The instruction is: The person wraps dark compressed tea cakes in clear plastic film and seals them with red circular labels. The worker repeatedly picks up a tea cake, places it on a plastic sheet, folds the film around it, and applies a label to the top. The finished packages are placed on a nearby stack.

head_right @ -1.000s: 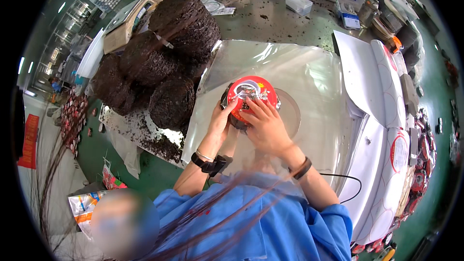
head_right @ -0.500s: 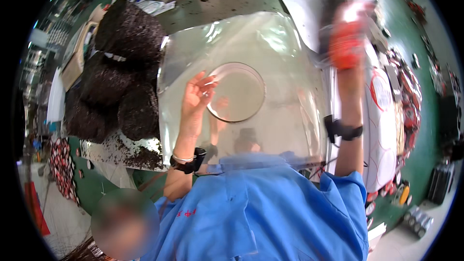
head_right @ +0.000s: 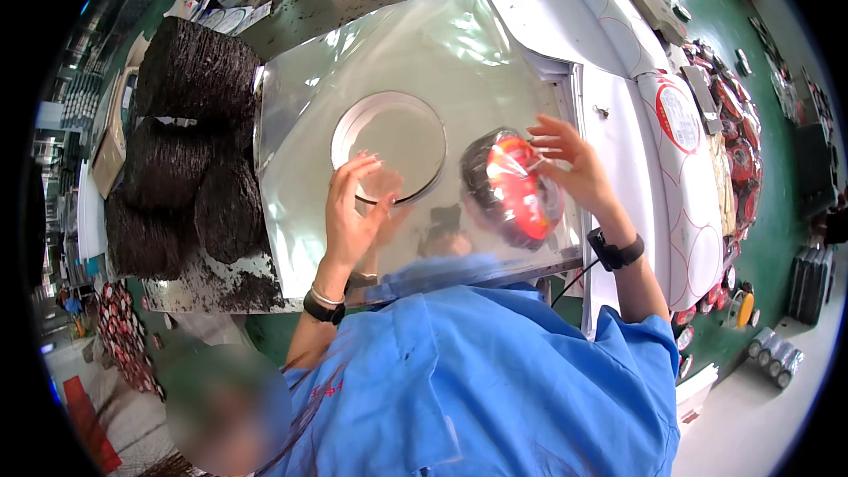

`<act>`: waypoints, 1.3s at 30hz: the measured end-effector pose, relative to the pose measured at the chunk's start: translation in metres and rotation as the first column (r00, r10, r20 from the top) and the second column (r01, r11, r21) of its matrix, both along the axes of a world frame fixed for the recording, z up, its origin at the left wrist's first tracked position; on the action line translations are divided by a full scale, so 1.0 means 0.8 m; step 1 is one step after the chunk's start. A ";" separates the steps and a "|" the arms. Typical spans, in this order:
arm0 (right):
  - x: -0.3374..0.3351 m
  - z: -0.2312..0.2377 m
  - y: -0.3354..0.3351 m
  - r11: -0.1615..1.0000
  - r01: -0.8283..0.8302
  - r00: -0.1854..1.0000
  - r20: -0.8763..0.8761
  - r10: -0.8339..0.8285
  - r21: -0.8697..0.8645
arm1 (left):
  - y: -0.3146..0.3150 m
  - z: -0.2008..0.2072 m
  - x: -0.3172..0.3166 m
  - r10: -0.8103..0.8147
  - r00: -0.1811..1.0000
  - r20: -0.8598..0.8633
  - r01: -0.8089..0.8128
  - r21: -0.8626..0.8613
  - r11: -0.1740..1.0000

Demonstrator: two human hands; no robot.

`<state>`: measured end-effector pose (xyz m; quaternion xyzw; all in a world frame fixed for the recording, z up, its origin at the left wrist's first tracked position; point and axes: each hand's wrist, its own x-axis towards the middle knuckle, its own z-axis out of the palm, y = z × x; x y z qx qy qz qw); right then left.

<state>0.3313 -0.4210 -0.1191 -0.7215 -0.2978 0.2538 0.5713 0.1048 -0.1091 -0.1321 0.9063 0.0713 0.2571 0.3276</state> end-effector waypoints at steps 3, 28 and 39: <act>-0.024 0.028 0.016 0.950 -0.062 0.939 0.305 0.159 -0.305 | -0.038 0.027 0.014 -0.193 0.981 0.020 0.194 -0.104 0.975; 0.035 0.010 -0.110 0.977 0.214 0.971 -0.109 -0.211 0.010 | -0.100 0.011 0.029 -0.461 0.885 -0.060 0.445 -0.177 0.878; -0.015 0.002 -0.060 0.996 -0.092 0.968 0.238 0.085 0.017 | -0.014 0.000 -0.007 -0.118 0.982 -0.150 0.142 0.159 0.977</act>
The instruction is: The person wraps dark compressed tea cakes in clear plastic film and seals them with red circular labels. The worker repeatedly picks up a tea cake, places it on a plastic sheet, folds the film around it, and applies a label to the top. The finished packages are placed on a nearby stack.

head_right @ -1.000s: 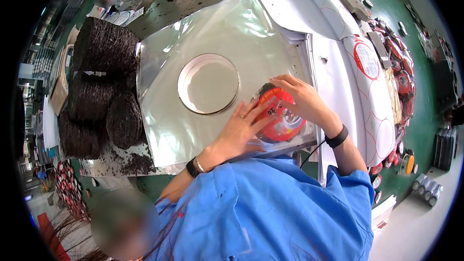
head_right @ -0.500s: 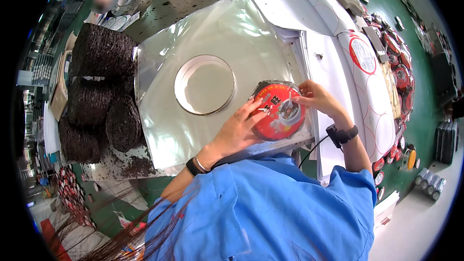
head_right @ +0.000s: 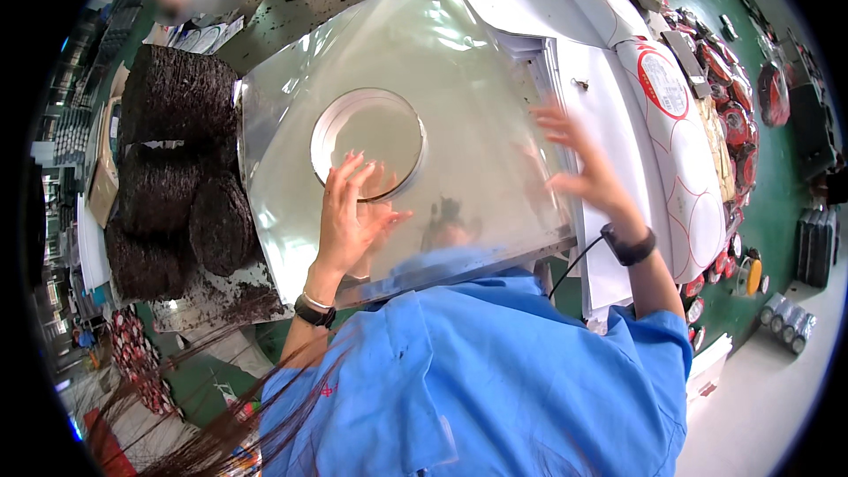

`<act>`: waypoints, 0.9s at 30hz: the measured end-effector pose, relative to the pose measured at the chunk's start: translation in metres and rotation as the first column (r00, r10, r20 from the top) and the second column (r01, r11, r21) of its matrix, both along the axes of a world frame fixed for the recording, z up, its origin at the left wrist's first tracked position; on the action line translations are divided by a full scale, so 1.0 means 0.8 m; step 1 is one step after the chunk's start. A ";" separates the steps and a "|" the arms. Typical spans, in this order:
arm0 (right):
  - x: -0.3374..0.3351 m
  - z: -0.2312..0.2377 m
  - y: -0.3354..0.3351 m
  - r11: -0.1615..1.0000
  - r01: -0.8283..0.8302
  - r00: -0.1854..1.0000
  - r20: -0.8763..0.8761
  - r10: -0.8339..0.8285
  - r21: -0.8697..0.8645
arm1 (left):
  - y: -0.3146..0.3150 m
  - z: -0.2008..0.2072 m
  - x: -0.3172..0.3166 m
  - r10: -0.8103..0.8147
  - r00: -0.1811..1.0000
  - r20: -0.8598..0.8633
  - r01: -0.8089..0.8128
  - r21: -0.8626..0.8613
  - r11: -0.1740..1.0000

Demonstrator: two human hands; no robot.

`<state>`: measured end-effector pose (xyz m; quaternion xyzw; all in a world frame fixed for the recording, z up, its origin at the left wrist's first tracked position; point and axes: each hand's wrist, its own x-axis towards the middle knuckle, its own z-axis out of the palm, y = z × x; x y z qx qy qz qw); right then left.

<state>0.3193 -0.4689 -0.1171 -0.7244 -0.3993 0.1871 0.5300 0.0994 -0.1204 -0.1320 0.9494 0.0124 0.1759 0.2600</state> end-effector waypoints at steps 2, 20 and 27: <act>-0.035 -0.005 0.047 0.912 -0.200 0.883 0.338 0.326 -0.359 | 0.003 -0.004 -0.002 -0.037 0.999 -0.035 0.038 0.025 0.999; 0.003 -0.036 0.117 0.786 -0.533 0.808 0.086 0.583 -0.314 | 0.004 0.131 -0.037 -0.130 0.990 0.060 0.137 -0.652 0.746; 0.035 -0.005 0.177 0.862 -0.422 0.844 0.224 0.487 -0.282 | -0.011 0.164 -0.055 -0.282 0.957 0.071 0.234 -0.761 0.604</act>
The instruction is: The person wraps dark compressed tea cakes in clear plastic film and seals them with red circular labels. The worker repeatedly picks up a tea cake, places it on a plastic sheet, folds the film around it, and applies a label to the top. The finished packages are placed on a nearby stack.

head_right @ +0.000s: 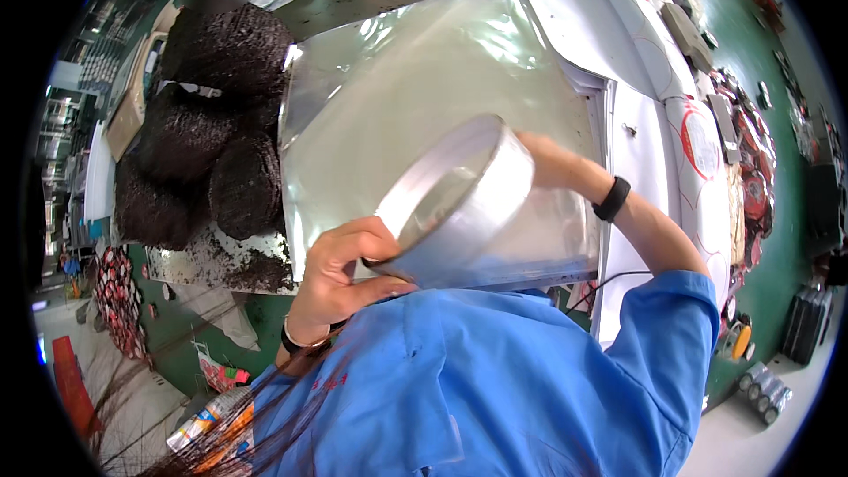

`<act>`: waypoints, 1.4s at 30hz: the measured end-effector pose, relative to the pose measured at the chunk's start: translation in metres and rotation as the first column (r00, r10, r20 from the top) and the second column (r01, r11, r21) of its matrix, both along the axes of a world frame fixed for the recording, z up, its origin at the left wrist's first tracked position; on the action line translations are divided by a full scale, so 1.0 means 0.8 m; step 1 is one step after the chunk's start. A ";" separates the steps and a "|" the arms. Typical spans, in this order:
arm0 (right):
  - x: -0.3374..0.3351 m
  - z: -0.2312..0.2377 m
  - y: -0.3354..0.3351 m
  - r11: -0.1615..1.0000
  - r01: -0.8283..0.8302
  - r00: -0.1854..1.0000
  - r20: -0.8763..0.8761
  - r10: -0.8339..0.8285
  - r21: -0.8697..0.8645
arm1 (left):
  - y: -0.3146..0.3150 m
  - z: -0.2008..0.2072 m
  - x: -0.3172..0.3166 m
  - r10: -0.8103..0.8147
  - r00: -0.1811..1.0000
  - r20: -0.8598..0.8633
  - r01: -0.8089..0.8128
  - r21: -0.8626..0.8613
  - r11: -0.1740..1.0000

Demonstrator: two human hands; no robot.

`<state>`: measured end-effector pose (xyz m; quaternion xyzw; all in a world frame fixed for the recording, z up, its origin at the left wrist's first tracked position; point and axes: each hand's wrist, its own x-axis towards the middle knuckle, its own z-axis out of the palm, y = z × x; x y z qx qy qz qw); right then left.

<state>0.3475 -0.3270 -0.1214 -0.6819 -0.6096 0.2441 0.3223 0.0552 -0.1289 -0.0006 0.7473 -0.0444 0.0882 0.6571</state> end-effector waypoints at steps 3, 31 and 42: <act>0.011 0.098 0.074 0.932 0.233 0.972 -0.028 -0.235 0.277 | -0.009 -0.001 0.008 -0.034 0.999 0.007 0.033 0.128 0.991; -0.061 0.016 -0.004 0.971 -0.158 0.987 -0.049 0.152 -0.177 | 0.242 -0.189 -0.123 0.833 0.493 0.250 -0.638 0.755 0.151; -0.065 0.011 -0.005 0.983 -0.084 0.996 -0.032 0.080 -0.160 | 0.253 -0.182 -0.134 0.766 0.565 0.306 -0.560 0.824 0.084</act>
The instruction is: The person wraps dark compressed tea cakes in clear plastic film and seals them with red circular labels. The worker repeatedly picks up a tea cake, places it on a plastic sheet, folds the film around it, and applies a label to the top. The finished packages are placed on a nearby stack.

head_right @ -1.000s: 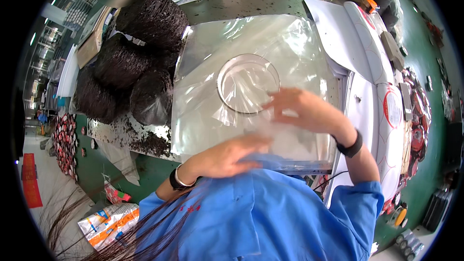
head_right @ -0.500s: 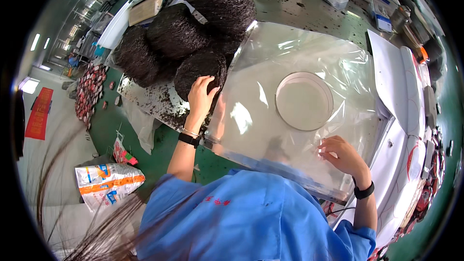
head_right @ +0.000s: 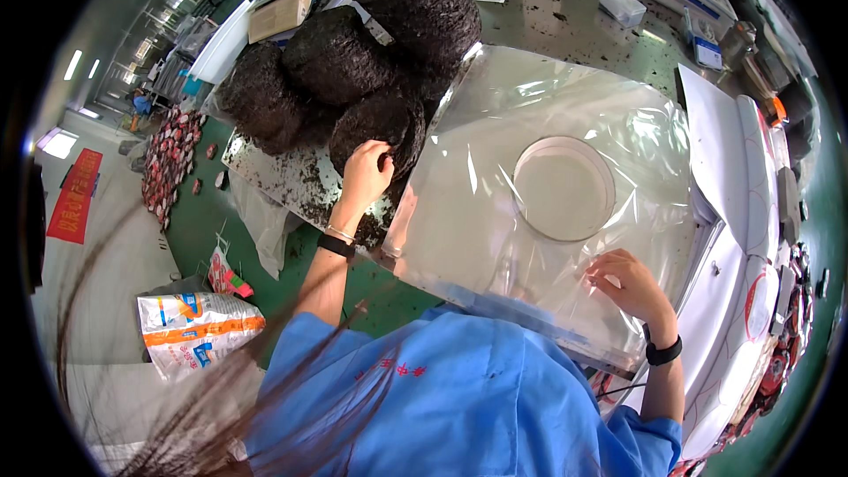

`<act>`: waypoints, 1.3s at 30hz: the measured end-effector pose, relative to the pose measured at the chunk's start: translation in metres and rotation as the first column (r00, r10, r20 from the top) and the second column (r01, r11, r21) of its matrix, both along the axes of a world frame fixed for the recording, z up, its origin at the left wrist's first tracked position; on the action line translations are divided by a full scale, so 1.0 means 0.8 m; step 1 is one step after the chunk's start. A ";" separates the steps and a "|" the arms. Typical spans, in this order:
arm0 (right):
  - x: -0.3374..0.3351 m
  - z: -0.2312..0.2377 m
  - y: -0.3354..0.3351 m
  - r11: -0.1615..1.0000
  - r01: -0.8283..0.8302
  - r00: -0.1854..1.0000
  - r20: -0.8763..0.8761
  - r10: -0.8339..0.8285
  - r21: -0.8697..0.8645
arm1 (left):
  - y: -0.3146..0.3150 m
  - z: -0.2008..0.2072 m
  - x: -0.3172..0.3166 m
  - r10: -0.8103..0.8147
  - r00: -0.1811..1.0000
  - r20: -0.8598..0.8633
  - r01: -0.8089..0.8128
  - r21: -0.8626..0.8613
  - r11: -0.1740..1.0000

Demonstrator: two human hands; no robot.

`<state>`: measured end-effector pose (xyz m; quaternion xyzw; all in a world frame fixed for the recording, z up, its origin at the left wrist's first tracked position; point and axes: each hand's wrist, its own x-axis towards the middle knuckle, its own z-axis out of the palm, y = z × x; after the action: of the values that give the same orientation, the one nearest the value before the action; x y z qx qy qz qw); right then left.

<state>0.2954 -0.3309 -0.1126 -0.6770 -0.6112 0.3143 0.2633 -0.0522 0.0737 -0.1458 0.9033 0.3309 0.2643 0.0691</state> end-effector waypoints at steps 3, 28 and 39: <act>-0.004 0.003 -0.001 1.000 0.018 1.000 -0.020 -0.018 0.009 | -0.002 0.042 0.004 0.265 0.918 0.295 -0.223 -0.169 0.960; -0.009 0.051 0.094 0.915 0.187 0.873 0.366 -0.322 0.359 | -0.168 0.030 0.233 -0.664 0.744 -0.073 0.613 -0.322 0.722; 0.016 -0.026 0.145 0.982 0.180 0.850 0.510 -0.129 -0.052 | -0.156 0.002 0.270 -0.711 0.681 -0.172 0.563 -0.498 0.660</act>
<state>0.3084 -0.2152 -0.1334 -0.7945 -0.5862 0.1337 0.0853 0.1636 -0.0514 -0.1439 0.9579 0.0403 -0.0187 0.2838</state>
